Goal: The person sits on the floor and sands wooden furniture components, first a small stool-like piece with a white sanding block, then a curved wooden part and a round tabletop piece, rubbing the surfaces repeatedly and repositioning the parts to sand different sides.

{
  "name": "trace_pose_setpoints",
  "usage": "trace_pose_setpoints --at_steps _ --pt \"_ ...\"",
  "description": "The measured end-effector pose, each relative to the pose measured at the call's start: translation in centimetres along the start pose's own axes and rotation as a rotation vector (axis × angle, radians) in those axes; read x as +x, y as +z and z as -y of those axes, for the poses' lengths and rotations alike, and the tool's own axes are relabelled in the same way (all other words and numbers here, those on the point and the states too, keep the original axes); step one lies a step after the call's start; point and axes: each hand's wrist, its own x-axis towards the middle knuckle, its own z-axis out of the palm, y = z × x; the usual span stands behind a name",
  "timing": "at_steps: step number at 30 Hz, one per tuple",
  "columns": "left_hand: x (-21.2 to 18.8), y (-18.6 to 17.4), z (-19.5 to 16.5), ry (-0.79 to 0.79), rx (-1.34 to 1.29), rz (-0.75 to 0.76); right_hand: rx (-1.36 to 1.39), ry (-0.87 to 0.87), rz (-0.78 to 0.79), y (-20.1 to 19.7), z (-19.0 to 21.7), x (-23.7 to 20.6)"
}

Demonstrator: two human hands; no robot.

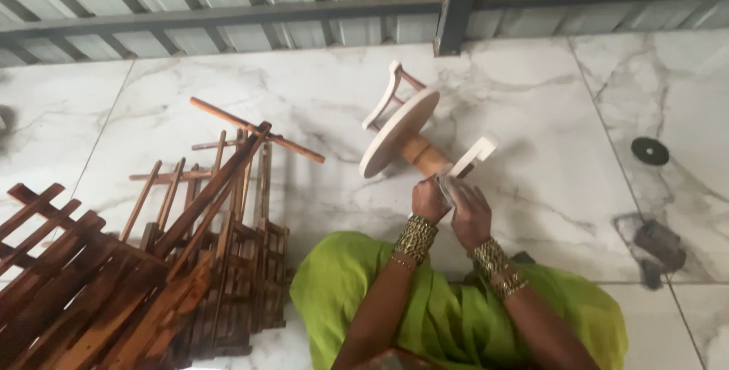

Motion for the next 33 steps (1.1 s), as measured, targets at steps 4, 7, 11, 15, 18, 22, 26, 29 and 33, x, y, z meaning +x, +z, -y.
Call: trace_pose_setpoints --at_steps 4,7,11,15,18,22,26,29,33 --pt "1.8 2.7 4.4 -0.072 -0.012 -0.004 -0.115 -0.12 0.036 5.6 -6.2 -0.1" --pt "3.1 4.3 6.6 -0.148 -0.031 -0.027 -0.224 -0.204 0.114 9.2 -11.5 0.4" --pt "5.8 7.1 10.9 -0.127 -0.006 -0.002 -0.701 -0.526 0.277 14.3 -20.4 3.0" --pt "8.9 9.5 14.8 -0.041 0.034 -0.031 -0.663 -0.443 0.288 19.3 -23.7 5.0" --pt "9.3 10.3 18.0 -0.069 0.074 -0.015 -0.347 -0.074 0.337 23.1 -22.6 3.9" --pt "3.5 6.8 20.0 -0.171 0.132 0.077 -0.186 -0.122 0.325 24.2 -16.4 -2.2" --pt "5.0 7.4 21.7 -0.109 0.059 0.051 -0.751 -0.568 0.204 26.2 -19.5 -0.4" --pt "5.0 7.1 19.5 -0.03 0.043 -0.02 -1.101 -0.745 0.251 24.5 -20.7 1.4" --pt "1.4 4.1 14.1 -0.067 0.05 0.03 -1.02 -0.558 0.431 18.8 -16.4 1.7"
